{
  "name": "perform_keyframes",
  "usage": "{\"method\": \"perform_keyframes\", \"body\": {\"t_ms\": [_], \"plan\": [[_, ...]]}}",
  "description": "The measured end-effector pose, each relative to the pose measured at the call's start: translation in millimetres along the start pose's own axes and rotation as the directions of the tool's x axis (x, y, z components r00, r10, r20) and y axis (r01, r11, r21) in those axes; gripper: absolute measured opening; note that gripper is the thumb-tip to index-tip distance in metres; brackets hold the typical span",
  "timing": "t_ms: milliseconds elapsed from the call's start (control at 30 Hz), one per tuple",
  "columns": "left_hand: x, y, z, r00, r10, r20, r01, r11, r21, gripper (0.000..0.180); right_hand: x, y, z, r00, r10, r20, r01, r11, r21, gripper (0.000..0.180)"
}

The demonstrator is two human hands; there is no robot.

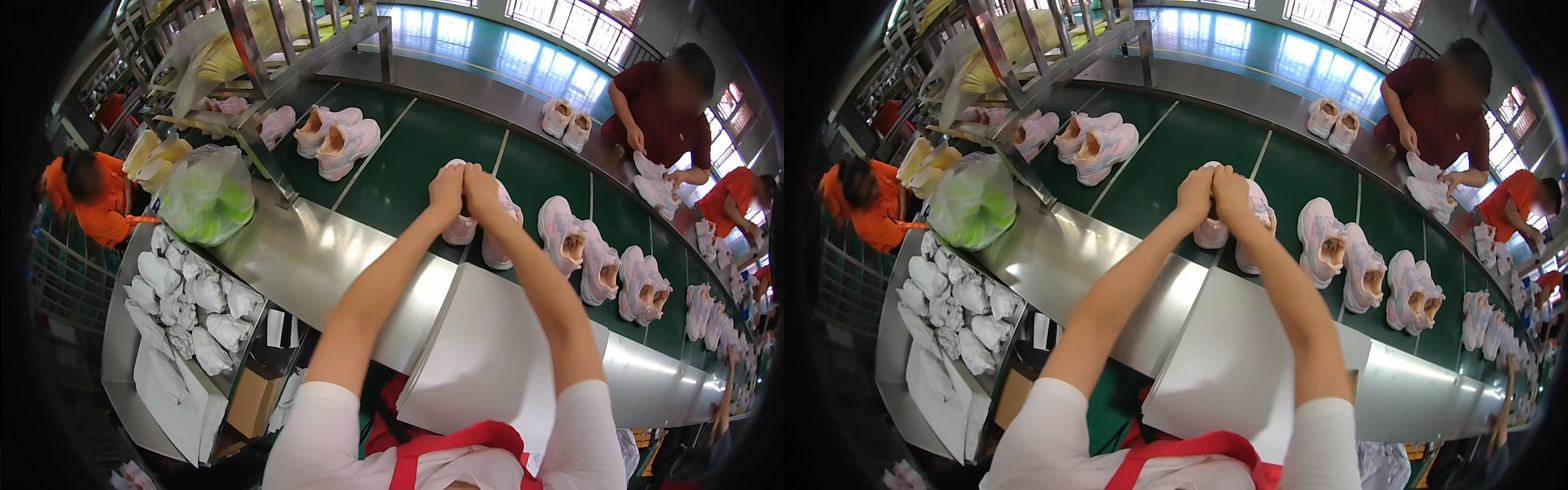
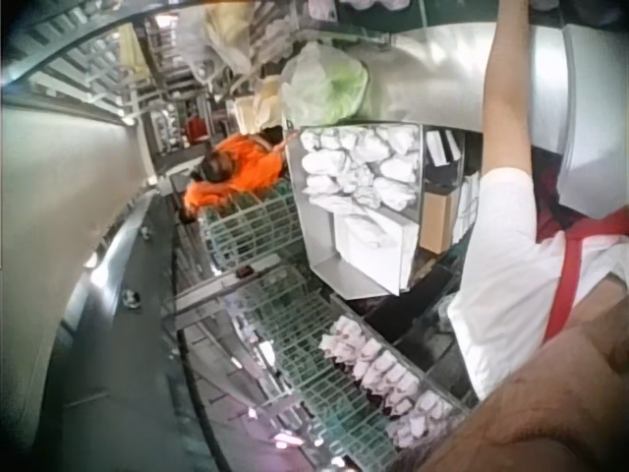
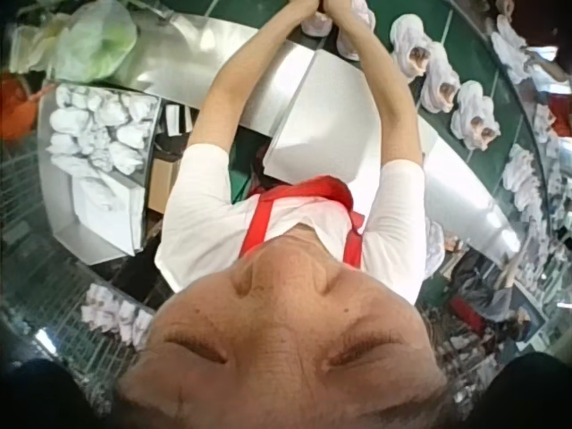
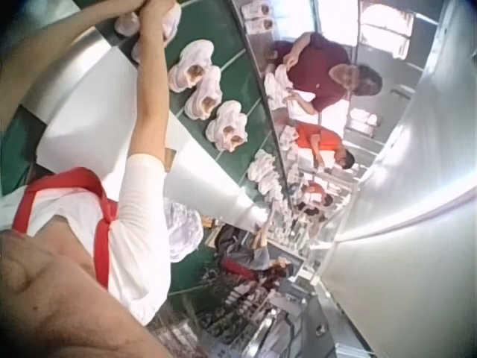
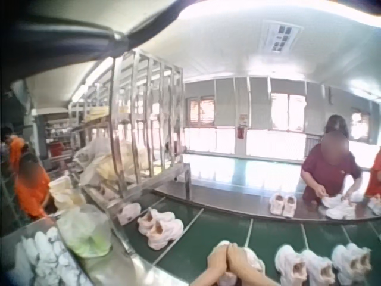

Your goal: The person stands at a conveyor belt in a factory and repeatedly stuffs white paper into pairs of pink shoes moving along the line. They pick up paper from a nearby pile, crumple it, and insert it into the shoes before they pass by.

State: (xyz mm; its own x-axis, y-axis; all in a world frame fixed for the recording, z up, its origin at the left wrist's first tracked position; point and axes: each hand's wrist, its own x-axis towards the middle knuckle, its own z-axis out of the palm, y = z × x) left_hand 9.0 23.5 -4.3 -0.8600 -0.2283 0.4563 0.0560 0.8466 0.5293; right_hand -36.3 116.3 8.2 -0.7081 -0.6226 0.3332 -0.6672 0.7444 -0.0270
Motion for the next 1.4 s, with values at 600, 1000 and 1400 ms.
{"method": "perform_keyframes", "body": {"t_ms": [600,1000,1400], "plan": [[-11,64,-62,0.997,-0.078,-0.023,0.075,0.992,-0.106,0.044,-115,12,-66,0.965,0.259,-0.033,-0.157,0.675,0.721,0.063],[-146,288,-274,0.198,0.966,-0.168,-0.908,0.116,-0.403,0.022,-400,54,-200,0.729,0.682,-0.046,-0.676,0.709,-0.199,0.044],[-238,264,-13,0.589,0.751,0.298,-0.539,0.64,-0.547,0.018,-423,71,-176,0.687,0.718,-0.114,-0.575,0.632,0.519,0.027]]}}
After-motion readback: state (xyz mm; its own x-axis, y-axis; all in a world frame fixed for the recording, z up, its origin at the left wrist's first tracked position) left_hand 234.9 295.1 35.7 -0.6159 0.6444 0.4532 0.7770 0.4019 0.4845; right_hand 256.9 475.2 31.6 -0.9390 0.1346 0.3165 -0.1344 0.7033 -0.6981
